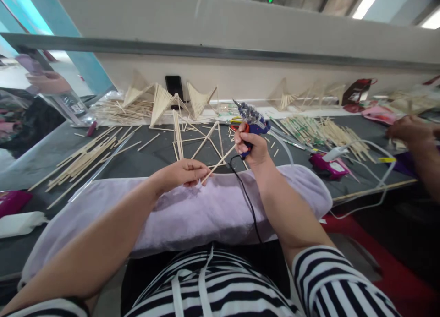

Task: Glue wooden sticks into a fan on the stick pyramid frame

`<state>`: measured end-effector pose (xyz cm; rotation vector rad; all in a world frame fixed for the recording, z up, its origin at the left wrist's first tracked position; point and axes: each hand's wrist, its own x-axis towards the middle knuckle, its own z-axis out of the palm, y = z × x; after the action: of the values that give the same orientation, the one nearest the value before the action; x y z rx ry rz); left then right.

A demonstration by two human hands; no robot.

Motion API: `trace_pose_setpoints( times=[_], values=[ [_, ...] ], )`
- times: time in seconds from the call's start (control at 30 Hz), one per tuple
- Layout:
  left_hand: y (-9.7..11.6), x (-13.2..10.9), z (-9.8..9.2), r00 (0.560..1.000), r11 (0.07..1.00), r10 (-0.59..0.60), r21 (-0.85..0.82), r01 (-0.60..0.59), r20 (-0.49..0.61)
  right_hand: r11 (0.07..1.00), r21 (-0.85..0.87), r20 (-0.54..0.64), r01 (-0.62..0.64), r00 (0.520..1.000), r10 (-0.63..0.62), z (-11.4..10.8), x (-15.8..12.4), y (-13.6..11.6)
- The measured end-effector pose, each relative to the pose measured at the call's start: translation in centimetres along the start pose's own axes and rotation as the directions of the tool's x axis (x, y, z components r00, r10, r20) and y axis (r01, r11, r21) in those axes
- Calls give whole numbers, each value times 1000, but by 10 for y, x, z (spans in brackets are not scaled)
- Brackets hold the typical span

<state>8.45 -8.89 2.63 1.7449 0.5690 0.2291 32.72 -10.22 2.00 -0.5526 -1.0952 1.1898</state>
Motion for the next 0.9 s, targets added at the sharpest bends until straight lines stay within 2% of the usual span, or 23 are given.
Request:
trace_pose_setpoints(
  times=[0.1, 0.27, 0.43, 0.63, 0.9],
  values=[
    [-3, -1, -3, 998, 999, -49, -19, 50, 33, 1000, 20, -12, -1, 1000, 2, -1, 1, -1],
    [-8, 0, -5, 993, 993, -119, -27, 119, 16, 997, 80, 16, -3, 1000, 2, -4, 1, 2],
    [-14, 0, -6, 991, 993, -116, -20, 118, 68, 992, 125, 21, -1, 1000, -2, -4, 4, 5],
    [-18, 2, -4, 988, 992, -127, -3, 128, 86, 997, 73, -49, -18, 999, 21, -4, 6, 7],
    [-22, 5, -5, 979, 978, -193, -69, 197, 59, 999, 42, -57, 14, 998, -12, -5, 5, 6]
  ],
)
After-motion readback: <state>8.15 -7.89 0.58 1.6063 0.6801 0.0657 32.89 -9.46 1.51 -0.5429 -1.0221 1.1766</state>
